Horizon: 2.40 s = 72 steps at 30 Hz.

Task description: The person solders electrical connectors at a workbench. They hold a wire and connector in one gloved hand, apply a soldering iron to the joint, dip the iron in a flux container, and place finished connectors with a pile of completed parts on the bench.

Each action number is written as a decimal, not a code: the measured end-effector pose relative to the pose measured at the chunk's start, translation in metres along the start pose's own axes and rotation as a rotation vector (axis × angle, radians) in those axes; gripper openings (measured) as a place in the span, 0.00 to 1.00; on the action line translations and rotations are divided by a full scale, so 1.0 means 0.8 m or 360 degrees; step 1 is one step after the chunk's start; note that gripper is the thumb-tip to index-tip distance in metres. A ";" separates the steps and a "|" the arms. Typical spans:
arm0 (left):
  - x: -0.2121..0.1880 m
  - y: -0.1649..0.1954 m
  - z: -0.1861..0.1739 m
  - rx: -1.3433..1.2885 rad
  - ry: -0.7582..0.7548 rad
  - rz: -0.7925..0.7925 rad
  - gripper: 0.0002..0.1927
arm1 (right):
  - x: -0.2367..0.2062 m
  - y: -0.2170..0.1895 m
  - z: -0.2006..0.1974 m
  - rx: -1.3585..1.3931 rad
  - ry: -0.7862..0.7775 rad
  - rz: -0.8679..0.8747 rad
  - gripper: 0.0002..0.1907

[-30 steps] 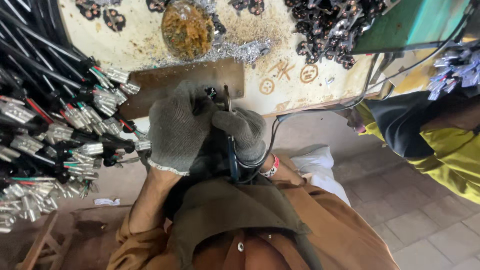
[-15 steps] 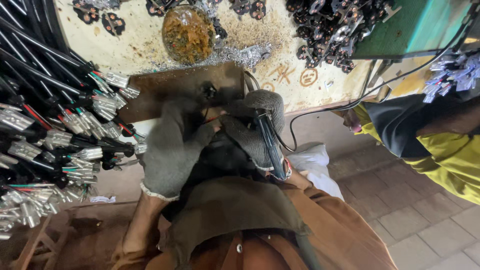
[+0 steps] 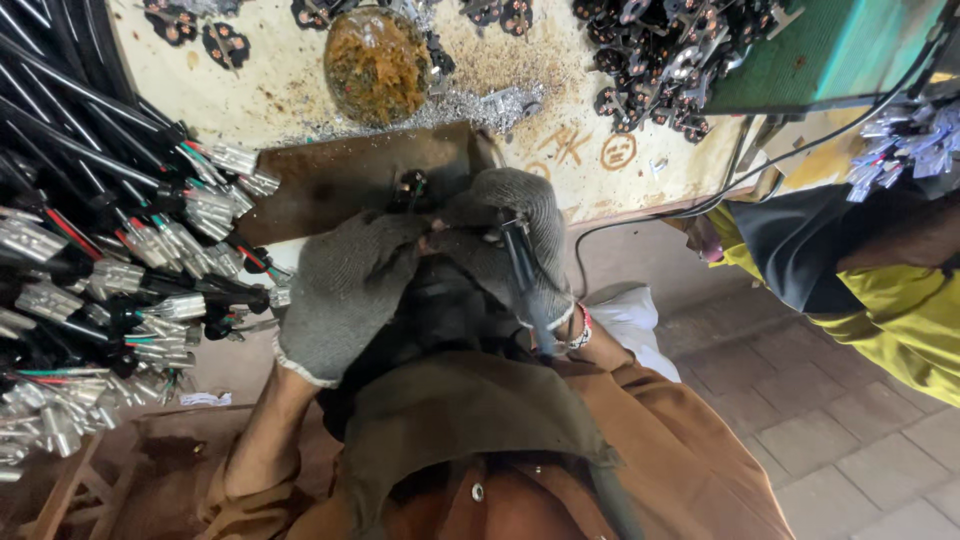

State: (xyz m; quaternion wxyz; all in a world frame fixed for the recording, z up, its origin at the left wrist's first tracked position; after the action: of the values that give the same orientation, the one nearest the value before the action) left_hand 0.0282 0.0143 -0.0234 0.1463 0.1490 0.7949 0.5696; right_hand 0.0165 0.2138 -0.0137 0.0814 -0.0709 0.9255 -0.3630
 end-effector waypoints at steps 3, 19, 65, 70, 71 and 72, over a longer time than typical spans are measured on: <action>0.005 0.003 -0.010 0.0075 -0.0034 0.0110 0.08 | 0.001 0.005 -0.002 0.0618 -0.0314 0.0377 0.08; -0.012 0.004 0.044 -0.1311 0.0547 -0.0815 0.04 | -0.037 -0.006 0.042 0.0940 0.0413 0.0589 0.13; 0.009 0.016 0.012 -0.0239 0.0319 -0.0303 0.07 | -0.017 0.046 0.026 -0.0022 0.0183 -0.0387 0.23; 0.020 0.008 0.002 0.0203 0.0295 -0.0115 0.07 | -0.024 0.051 0.033 0.0115 0.0245 -0.0258 0.26; 0.022 0.006 0.002 0.0301 0.0299 -0.0067 0.07 | -0.024 0.050 0.034 0.0091 0.0257 -0.0264 0.26; 0.024 0.005 0.003 0.0394 0.0291 -0.0027 0.08 | -0.024 0.049 0.033 0.0068 0.0265 -0.0255 0.26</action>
State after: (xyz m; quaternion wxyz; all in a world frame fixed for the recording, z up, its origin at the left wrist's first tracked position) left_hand 0.0116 0.0252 -0.0215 0.0586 0.1068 0.8703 0.4772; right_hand 0.0375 0.2283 -0.0580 -0.0236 -0.1123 0.9125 -0.3926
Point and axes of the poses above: each hand's wrist, its own x-axis towards the middle knuckle, its own z-axis out of the palm, y = z × x, the point moved 1 cm from there along x, towards the middle knuckle, and after that the axes turned 12 degrees about -x, right-handed, at the moved point
